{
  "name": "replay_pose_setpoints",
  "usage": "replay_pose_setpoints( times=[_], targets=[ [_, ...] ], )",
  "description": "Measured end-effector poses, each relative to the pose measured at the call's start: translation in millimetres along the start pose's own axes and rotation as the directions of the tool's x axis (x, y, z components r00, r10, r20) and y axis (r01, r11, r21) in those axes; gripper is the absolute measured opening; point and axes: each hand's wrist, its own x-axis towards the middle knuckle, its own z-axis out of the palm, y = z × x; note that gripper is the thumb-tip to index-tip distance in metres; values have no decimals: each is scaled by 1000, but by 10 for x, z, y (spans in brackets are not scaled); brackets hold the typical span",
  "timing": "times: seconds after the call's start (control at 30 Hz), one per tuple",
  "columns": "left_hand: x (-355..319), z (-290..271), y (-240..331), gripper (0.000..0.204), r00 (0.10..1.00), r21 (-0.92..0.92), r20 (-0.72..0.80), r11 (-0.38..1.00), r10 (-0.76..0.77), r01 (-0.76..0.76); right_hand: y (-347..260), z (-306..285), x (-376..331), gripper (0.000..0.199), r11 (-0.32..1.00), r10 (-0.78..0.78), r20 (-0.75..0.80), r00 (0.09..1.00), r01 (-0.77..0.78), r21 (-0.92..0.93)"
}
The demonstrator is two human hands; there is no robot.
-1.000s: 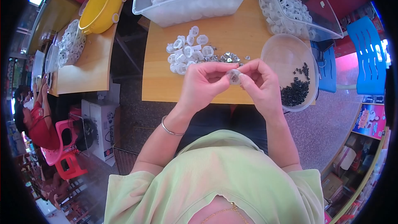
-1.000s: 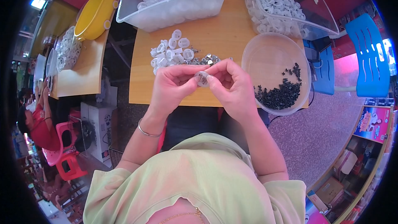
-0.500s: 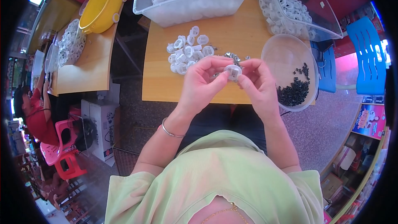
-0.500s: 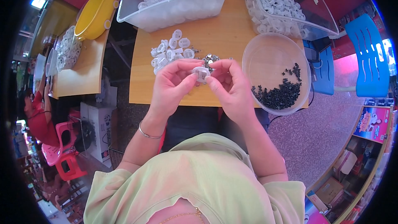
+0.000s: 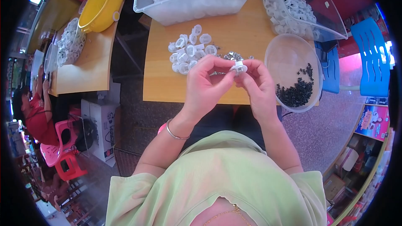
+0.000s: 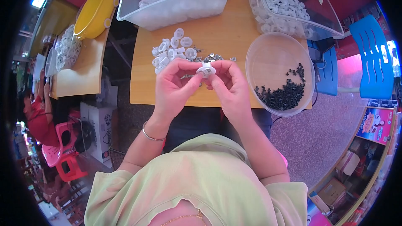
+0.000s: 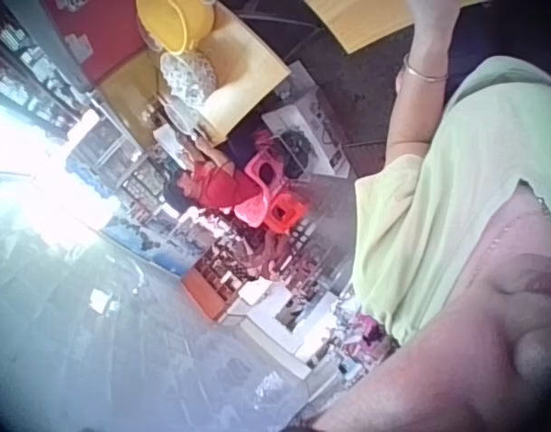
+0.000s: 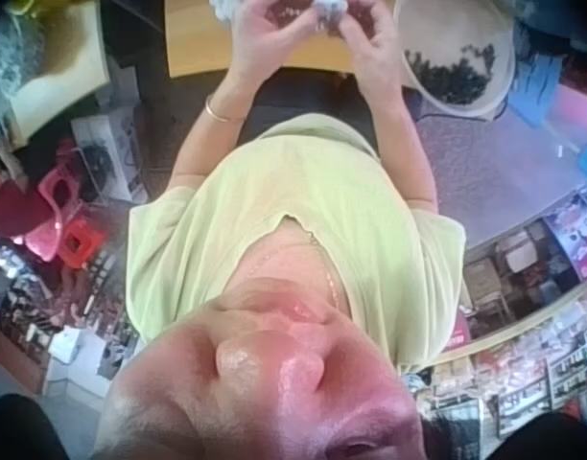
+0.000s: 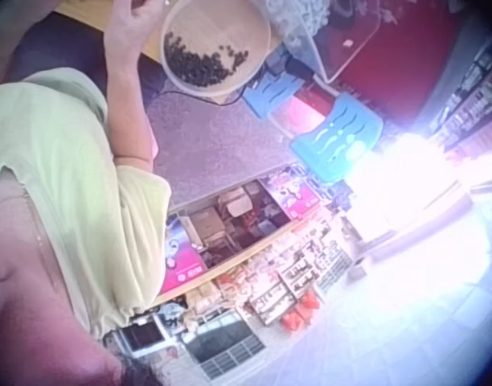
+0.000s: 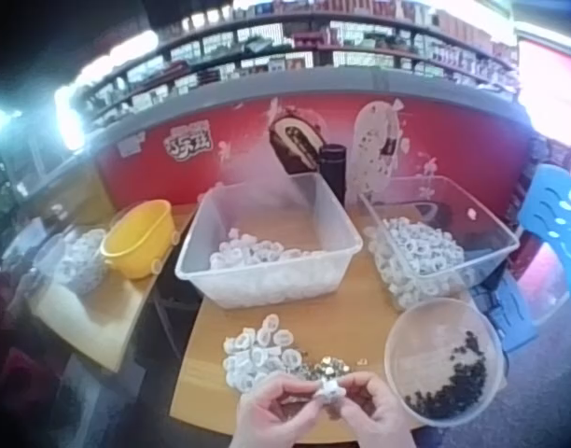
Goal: The person assembles small plastic housings and metal contacts with black pins by hand into housing units at an assembly table, taking components from plastic bins.
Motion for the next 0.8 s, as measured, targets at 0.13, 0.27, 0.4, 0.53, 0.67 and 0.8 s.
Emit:
replay_pose_setpoints(
  times=[0.13,0.27,0.4,0.53,0.67,0.8],
  targets=[
    [8,36,0,10,999,-47,-33,999,-17,15,13,8,5,18,995,44,-28,999,-41,89],
    [6,54,-22,9,1000,-36,-27,999,4,-5,63,31,-2,20,989,31,-58,998,-22,145],
    [-8,38,-92,14,999,50,-29,998,45,-43,124,75,-20,22,985,-40,-102,994,56,163],
    [-16,108,-93,12,997,27,-55,998,59,-57,130,101,-21,21,976,-51,-148,988,81,203],
    [-22,146,-89,11,997,23,-59,999,50,-49,115,141,-34,20,966,-38,-176,984,81,245],
    [-21,179,-101,10,992,-4,-118,999,46,-47,114,129,-54,19,953,-44,-142,989,85,291]
  ],
)
